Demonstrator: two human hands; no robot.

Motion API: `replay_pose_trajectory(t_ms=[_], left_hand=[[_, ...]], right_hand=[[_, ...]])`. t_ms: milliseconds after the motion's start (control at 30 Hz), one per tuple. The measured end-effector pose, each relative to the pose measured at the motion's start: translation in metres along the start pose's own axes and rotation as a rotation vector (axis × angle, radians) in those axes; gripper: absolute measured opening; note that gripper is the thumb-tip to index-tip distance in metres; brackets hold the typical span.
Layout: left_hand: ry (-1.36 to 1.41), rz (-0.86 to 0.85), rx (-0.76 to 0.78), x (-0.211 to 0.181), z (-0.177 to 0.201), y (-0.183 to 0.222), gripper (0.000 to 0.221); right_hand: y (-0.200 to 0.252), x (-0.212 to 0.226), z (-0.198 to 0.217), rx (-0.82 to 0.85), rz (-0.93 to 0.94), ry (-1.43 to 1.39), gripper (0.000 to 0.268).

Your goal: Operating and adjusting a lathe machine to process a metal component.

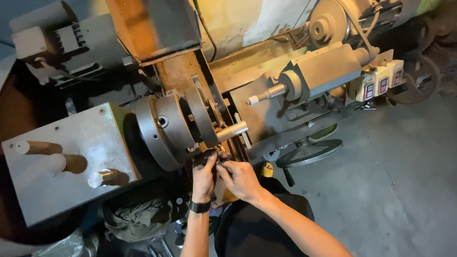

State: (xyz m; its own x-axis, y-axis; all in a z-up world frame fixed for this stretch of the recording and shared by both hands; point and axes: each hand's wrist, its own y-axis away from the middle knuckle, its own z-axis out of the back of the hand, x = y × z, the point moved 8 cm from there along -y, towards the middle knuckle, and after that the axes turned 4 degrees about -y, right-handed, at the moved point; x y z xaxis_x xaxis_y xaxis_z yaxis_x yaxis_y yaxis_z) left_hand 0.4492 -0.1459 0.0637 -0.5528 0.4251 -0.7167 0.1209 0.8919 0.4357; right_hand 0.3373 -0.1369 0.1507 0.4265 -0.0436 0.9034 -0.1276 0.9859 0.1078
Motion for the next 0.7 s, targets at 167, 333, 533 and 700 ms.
replay_pose_trajectory(t_ms=[167,333,533,700], left_hand=[[0.048,0.039,0.024,0.005,-0.003,-0.001,0.02],[0.096,0.096,-0.031,0.026,0.007,-0.004,0.021],[0.065,0.042,0.037,0.038,0.013,-0.006,0.028],[0.084,-0.049,0.189,0.014,-0.002,-0.002,0.031]], right_hand=[[0.002,0.023,0.003,-0.185,0.217,0.281,0.022],[0.002,0.016,-0.005,-0.16,0.121,0.351,0.024],[0.013,0.019,-0.006,-0.171,0.13,0.331,0.015],[0.028,-0.116,-0.028,0.312,-0.565,-0.624,0.048]])
